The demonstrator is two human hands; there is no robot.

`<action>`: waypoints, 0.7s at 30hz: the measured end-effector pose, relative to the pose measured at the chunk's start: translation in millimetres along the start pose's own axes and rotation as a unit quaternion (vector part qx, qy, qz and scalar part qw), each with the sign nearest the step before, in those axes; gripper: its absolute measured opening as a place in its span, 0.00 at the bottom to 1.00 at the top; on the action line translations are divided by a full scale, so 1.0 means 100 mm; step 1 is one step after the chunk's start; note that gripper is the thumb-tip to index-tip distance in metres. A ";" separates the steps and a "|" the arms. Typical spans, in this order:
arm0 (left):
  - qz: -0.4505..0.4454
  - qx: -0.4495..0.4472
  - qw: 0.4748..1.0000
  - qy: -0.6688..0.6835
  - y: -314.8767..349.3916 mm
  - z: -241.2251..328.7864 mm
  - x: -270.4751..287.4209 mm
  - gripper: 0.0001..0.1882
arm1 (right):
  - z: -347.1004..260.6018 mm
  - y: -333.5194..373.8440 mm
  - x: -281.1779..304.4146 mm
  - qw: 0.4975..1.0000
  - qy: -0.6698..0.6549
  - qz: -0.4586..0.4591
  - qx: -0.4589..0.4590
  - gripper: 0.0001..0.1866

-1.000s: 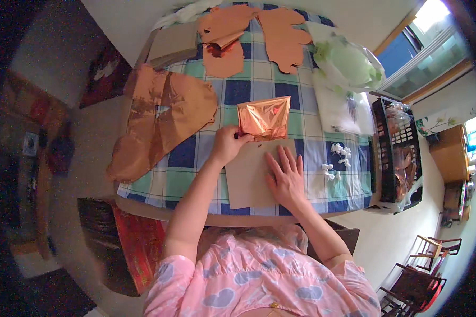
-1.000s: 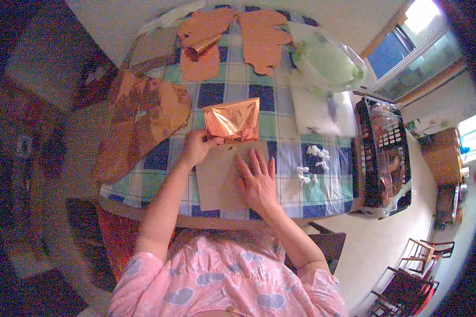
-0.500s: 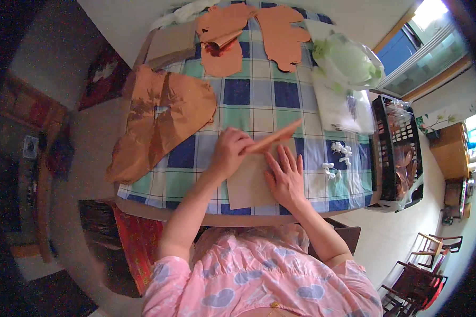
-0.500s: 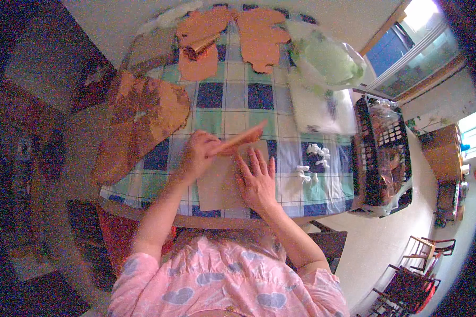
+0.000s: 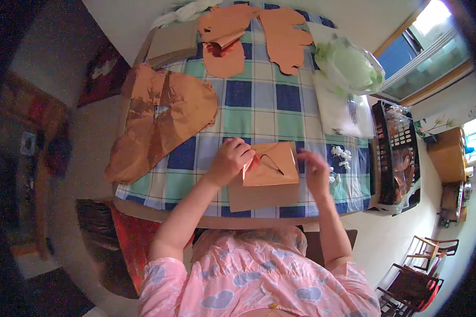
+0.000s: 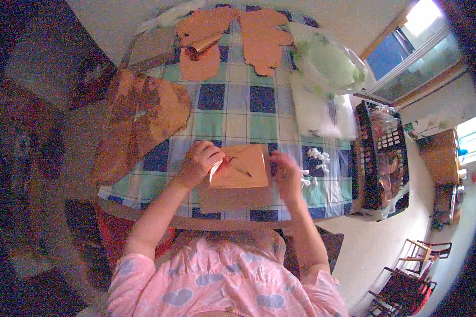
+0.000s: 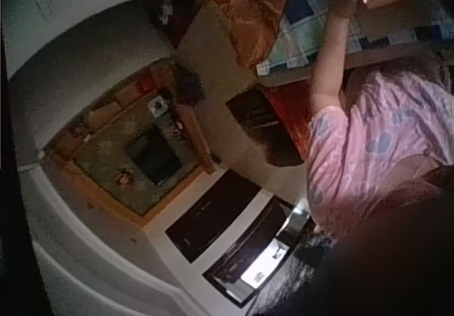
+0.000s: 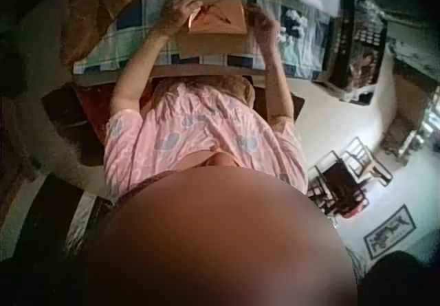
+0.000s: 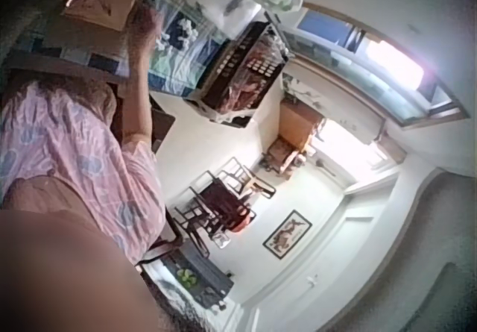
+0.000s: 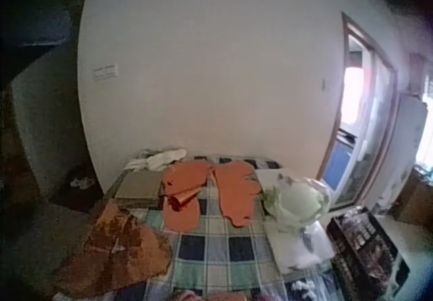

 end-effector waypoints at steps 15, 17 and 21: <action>0.021 0.252 0.967 -0.043 0.19 -0.02 0.13 0.15 | -0.46 -0.18 -0.68 0.950 0.270 -0.061 0.145 0.26; 0.003 0.252 0.967 -0.047 0.26 -0.10 0.19 0.18 | -0.49 -0.18 -0.70 0.949 0.271 -0.064 0.149 0.25; -0.057 0.249 0.966 0.027 0.24 -0.19 0.22 0.14 | -0.47 -0.18 -0.69 0.934 0.303 -0.080 0.170 0.25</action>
Point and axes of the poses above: each hand's wrist, its own y-axis away from the middle knuckle, its own x-axis out of the back of the hand, z = x × y, the point moved 1 cm from there along -y, towards the middle knuckle, and after that the axes turned 9 degrees about -x, right-handed, at the moved point
